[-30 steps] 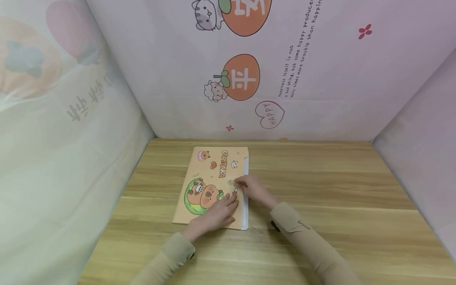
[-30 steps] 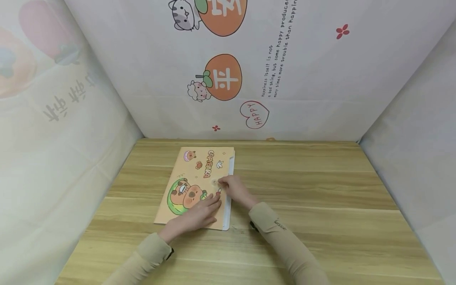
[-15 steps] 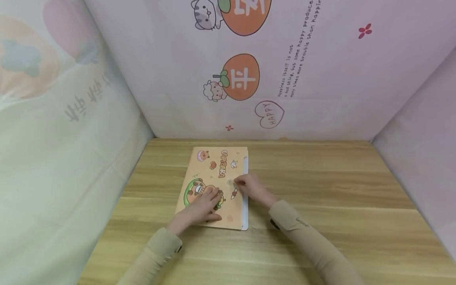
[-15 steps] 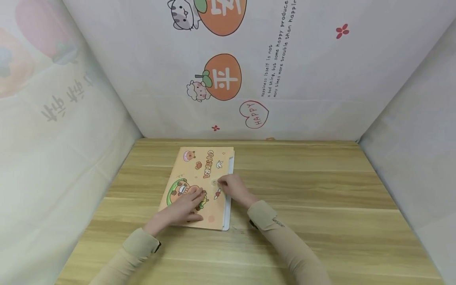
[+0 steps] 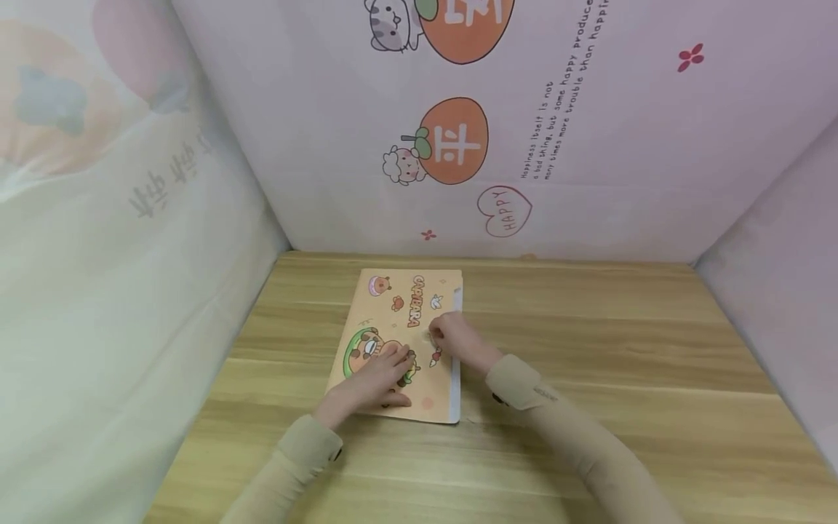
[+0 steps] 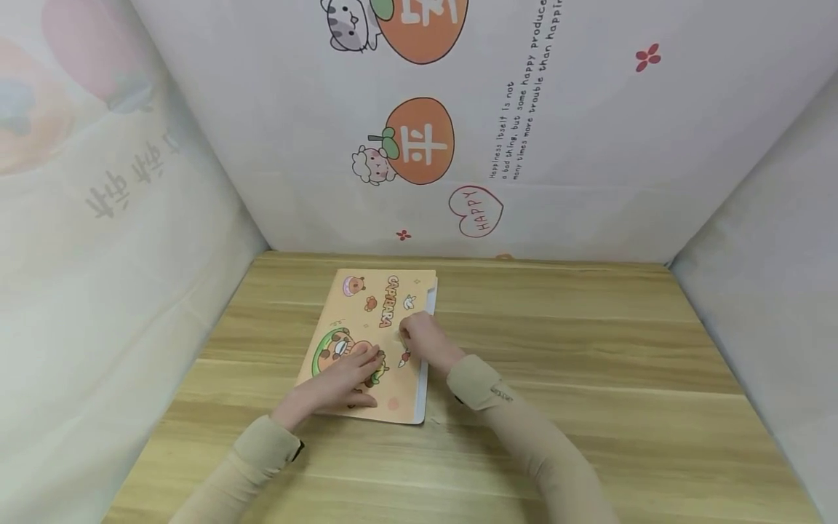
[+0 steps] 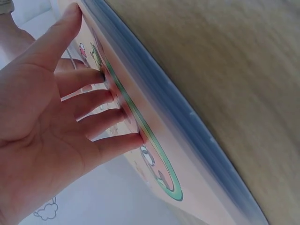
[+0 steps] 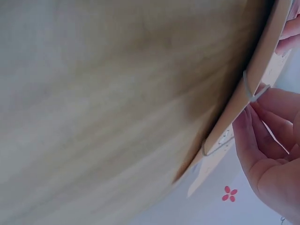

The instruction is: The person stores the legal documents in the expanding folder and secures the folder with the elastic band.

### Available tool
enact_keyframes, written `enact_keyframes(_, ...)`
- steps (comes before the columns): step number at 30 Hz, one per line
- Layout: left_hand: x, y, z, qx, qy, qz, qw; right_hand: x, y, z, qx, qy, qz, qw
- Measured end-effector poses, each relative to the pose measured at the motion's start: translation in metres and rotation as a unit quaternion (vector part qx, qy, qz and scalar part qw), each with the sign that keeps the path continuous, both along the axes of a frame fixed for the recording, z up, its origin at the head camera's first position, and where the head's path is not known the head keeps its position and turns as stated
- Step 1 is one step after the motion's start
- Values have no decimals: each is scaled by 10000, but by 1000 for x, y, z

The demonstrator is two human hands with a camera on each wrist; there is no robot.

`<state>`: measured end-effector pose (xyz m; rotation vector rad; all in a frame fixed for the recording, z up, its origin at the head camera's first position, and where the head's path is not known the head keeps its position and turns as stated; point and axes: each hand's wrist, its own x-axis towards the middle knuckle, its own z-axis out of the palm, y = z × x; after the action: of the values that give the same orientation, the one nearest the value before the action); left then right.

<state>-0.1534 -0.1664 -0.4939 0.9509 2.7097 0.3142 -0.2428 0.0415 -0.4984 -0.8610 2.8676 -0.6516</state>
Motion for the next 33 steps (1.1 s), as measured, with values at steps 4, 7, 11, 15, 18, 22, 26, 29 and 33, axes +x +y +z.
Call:
enact_keyframes(4,-1,1,1,-36,-26,-13,10000,-3,-5,4,445,146,133,9988)
enact_keyframes(7,-2,1,0,-41,9,-51,10000,-4,-11,9,648,95,224,9976)
enact_keyframes(11,-3,0,-3,-63,204,-181,9996,-5,-19,14,896,31,303,9955)
enact_keyframes(15,-3,-1,-6,-144,383,-245,9989,-9,-25,13,1045,164,354,9938)
enact_keyframes(18,-4,-3,-5,-159,433,-231,9987,-12,-30,14,1219,255,443,9912)
enact_keyframes(22,-4,-4,-3,-106,478,-254,9985,-15,-34,16,1347,89,486,9897)
enact_keyframes(26,-4,-4,-2,-115,505,-278,9983,-17,-36,16,1383,94,448,9893)
enact_keyframes(29,-6,-5,-2,-169,538,-287,9980,-18,-38,15,1430,194,481,9884)
enact_keyframes(33,-7,-4,-4,-191,569,-312,9977,-19,-39,16,1423,176,502,9884)
